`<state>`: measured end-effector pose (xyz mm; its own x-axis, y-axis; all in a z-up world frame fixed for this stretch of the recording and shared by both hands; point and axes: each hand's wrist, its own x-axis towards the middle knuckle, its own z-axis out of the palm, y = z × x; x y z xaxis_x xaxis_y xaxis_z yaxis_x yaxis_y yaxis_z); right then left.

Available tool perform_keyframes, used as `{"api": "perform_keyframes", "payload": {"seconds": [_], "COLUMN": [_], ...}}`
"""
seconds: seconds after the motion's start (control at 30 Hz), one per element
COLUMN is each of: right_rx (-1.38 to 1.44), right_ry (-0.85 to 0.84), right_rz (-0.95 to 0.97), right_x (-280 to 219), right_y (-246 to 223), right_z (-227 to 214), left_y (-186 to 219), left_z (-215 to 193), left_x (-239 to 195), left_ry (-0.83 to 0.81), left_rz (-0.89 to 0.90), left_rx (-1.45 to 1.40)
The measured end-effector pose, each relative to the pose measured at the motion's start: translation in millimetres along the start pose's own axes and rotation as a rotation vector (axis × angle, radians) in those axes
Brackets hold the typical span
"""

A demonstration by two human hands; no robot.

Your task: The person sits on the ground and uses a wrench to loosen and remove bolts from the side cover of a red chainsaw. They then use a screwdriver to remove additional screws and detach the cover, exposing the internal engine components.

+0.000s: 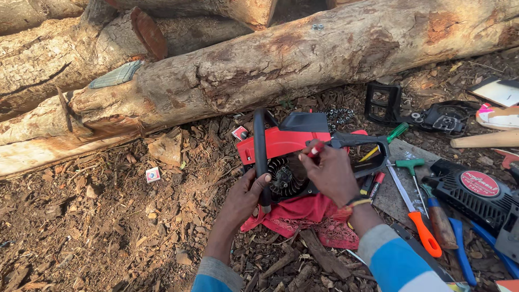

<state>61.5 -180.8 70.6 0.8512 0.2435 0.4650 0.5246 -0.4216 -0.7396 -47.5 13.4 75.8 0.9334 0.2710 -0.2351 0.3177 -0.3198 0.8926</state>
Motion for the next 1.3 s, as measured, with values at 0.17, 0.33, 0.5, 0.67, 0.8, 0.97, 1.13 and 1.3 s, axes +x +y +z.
{"api": "perform_keyframes", "payload": {"seconds": [0.17,0.33,0.5,0.67,0.8,0.97,1.13,1.3], "right_rx": [-0.099,-0.022,0.632,0.009,-0.077,-0.239,-0.302,-0.352], "right_ry": [0.134,0.405,0.085,-0.173,-0.097,-0.236,-0.244,-0.351], "right_rz": [0.299,0.313,0.790,0.442,-0.104,-0.059,0.117,0.230], "right_x": [-34,-91,-72,-11,19,-26,-4,5], "right_y": [28,22,19,15,10,10,3,13], "right_z": [24,65,34,-30,-32,-9,-12,-11], "left_y": [-7,-15,-5,-6,-2,0,-14,-3], "left_z": [-3,0,2,0,1,1,4,1], "left_x": [1,2,-1,1,-2,-2,1,0], "left_ry": [-0.013,-0.026,0.009,0.020,0.023,0.039,0.033,0.054], "left_rz": [0.011,0.085,0.037,0.175,-0.021,-0.090,0.110,0.028], "left_rx": [0.090,0.021,0.029,0.047,0.018,0.082,0.063,0.050]}}
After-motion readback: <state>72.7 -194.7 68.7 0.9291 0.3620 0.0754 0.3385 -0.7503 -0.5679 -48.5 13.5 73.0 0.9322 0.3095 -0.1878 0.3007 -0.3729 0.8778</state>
